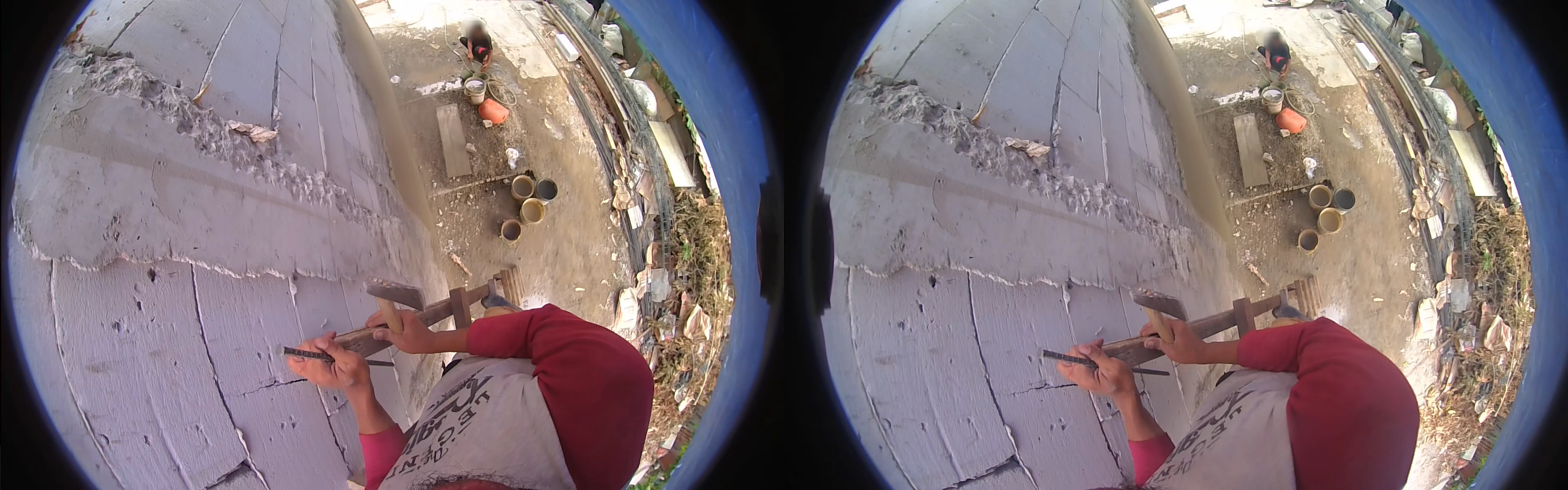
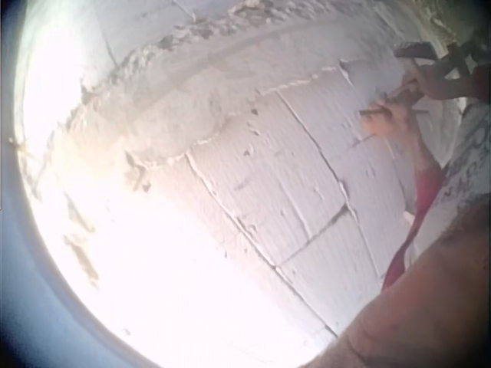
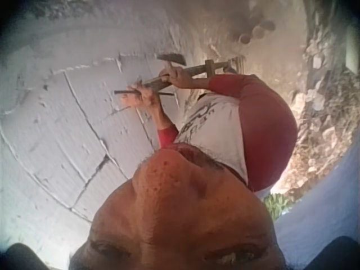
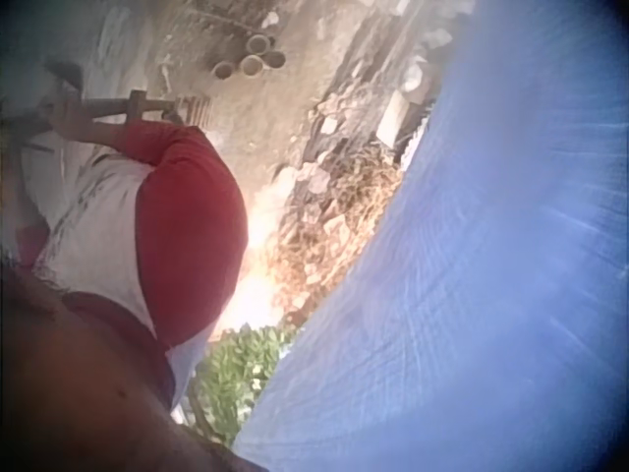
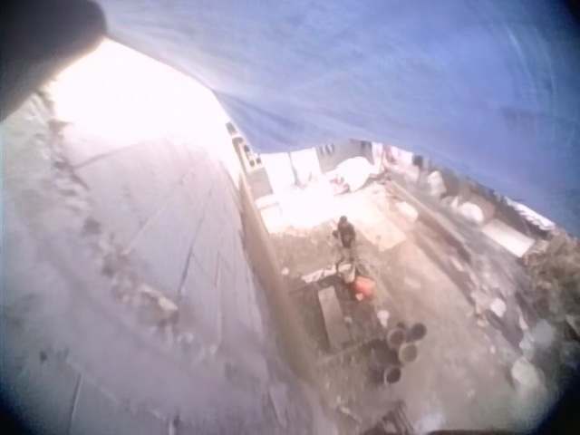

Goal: The person uses a hammer and a chisel to chip away at a light purple painted wall. They repeatedly strike the chisel against the wall surface to remove sections of the plaster or paint. The person works on a specific area of the wall, creating a rough, damaged surface.

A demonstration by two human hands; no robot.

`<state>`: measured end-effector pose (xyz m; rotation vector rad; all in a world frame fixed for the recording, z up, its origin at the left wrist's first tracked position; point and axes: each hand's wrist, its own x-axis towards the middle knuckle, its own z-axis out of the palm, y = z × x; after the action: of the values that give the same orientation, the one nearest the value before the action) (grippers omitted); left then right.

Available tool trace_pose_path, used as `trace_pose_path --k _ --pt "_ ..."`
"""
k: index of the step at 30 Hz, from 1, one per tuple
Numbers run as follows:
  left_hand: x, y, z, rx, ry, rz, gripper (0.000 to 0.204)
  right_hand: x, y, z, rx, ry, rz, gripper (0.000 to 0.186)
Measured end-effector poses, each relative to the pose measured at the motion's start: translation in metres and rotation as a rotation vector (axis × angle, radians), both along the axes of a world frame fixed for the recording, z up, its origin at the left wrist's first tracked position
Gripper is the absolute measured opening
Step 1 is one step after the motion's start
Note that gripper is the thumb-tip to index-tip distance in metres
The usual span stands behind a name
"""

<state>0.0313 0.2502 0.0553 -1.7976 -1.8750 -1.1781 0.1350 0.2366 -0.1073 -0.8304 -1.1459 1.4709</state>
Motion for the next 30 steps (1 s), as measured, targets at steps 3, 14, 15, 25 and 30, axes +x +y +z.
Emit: trace_pose_path --k 3,14,15,25,30 --pt "-0.001 -0.001 -0.003 0.001 -0.001 -0.006 0.043 -0.001 0.001 0.001 -0.007 0.034 -0.002 0.024" --pt "0.005 -0.019 0.011 0.025 0.011 -0.044 0.051 0.003 -0.001 0.001 -0.054 -0.076 0.06 0.024" --pt "0.007 -0.026 0.014 -0.005 0.078 -0.038 0.051 0.006 0.0 0.0 -0.045 -0.094 0.065 0.024" --pt "-0.002 -0.155 -0.025 -0.535 -0.262 -0.252 0.028 -0.001 -0.003 -0.003 -0.027 -0.094 -0.005 0.026" --pt "-0.009 -0.175 -0.072 -0.8 -0.317 -0.109 0.018 0.001 0.003 0.001 0.018 -0.064 -0.025 0.024"
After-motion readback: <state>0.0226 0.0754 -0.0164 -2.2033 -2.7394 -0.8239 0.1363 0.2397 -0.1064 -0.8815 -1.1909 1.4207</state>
